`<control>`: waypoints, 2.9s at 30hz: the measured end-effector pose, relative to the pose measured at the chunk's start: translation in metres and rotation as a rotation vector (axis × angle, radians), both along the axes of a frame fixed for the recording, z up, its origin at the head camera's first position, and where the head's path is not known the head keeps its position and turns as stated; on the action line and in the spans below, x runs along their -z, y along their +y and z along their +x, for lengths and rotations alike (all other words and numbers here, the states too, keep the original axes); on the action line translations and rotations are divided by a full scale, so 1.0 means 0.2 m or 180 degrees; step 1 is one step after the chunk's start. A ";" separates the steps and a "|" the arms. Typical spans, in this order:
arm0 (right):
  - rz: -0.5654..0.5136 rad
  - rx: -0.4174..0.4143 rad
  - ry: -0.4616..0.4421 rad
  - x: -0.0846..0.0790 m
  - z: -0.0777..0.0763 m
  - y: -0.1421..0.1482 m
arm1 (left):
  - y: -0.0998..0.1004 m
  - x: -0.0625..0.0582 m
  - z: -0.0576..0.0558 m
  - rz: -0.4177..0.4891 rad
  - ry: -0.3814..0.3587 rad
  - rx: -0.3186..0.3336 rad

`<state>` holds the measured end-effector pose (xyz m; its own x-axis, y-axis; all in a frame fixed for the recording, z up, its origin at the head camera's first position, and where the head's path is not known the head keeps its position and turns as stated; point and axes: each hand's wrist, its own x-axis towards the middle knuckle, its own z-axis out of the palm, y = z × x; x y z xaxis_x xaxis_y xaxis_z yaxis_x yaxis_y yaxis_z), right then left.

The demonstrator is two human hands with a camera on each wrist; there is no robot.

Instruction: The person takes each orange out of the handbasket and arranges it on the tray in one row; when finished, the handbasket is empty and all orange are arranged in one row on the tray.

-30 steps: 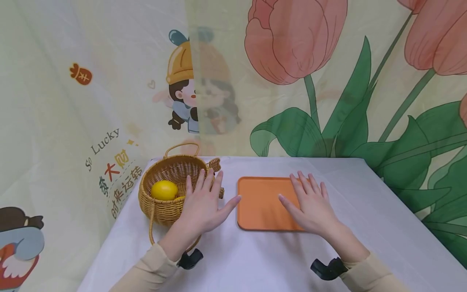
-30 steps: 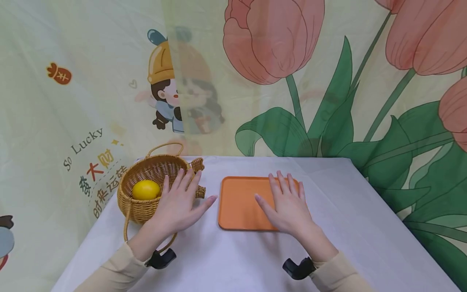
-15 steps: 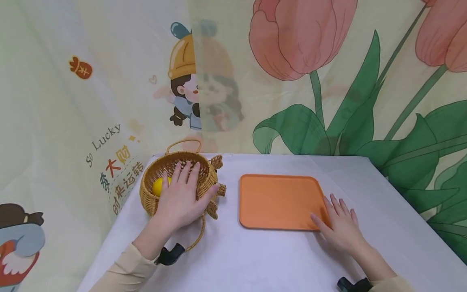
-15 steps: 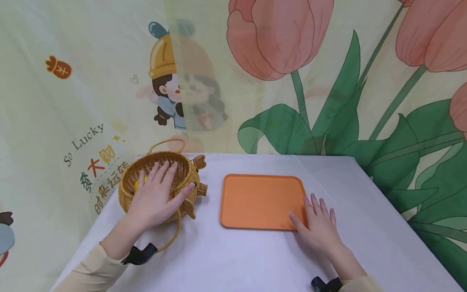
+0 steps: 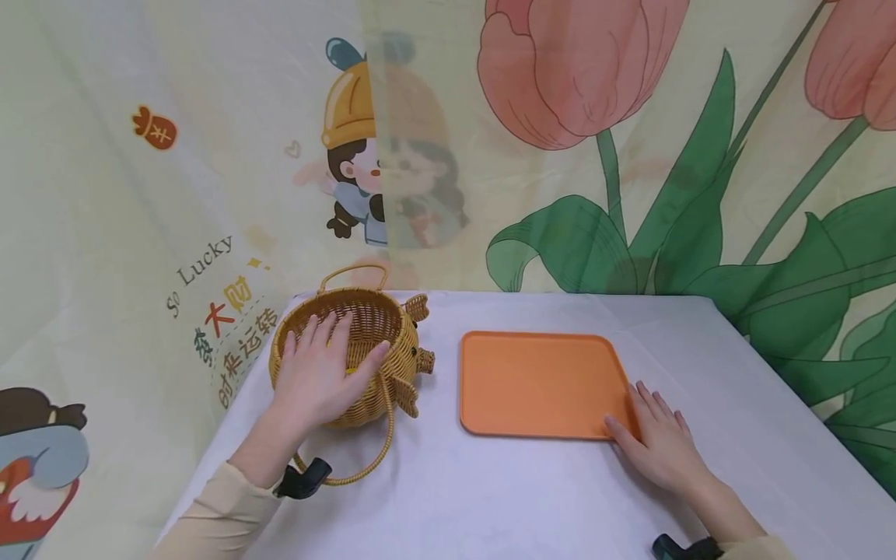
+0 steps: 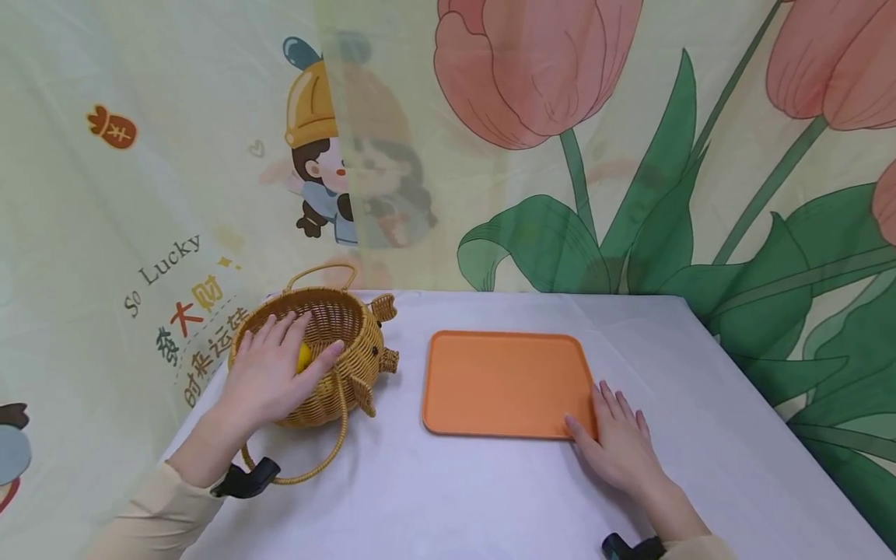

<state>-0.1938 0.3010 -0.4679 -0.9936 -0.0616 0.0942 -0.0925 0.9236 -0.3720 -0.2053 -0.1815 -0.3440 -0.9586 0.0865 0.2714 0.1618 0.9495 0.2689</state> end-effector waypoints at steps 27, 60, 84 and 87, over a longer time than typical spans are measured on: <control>-0.0120 -0.0167 0.0322 0.13 0.11 0.11 | -0.23 -0.27 -0.34 0.0225 -0.1172 0.0722; -0.0049 0.0009 0.0245 0.14 0.09 0.06 | -0.24 -0.31 -0.57 -0.0105 -0.2165 0.0666; -0.0046 -0.0004 0.0261 0.13 0.08 0.05 | -0.21 -0.21 -0.63 -0.0111 -0.2485 0.0203; -0.0043 -0.0008 0.0268 0.13 0.08 0.05 | -0.21 -0.19 -0.63 -0.0242 -0.2429 0.0107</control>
<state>-0.1776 0.3118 -0.4940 -0.9820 -0.0621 0.1784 -0.1262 0.9183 -0.3753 -0.3318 -0.2230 -0.3064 -0.8745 0.1107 -0.4723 -0.0135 0.9677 0.2519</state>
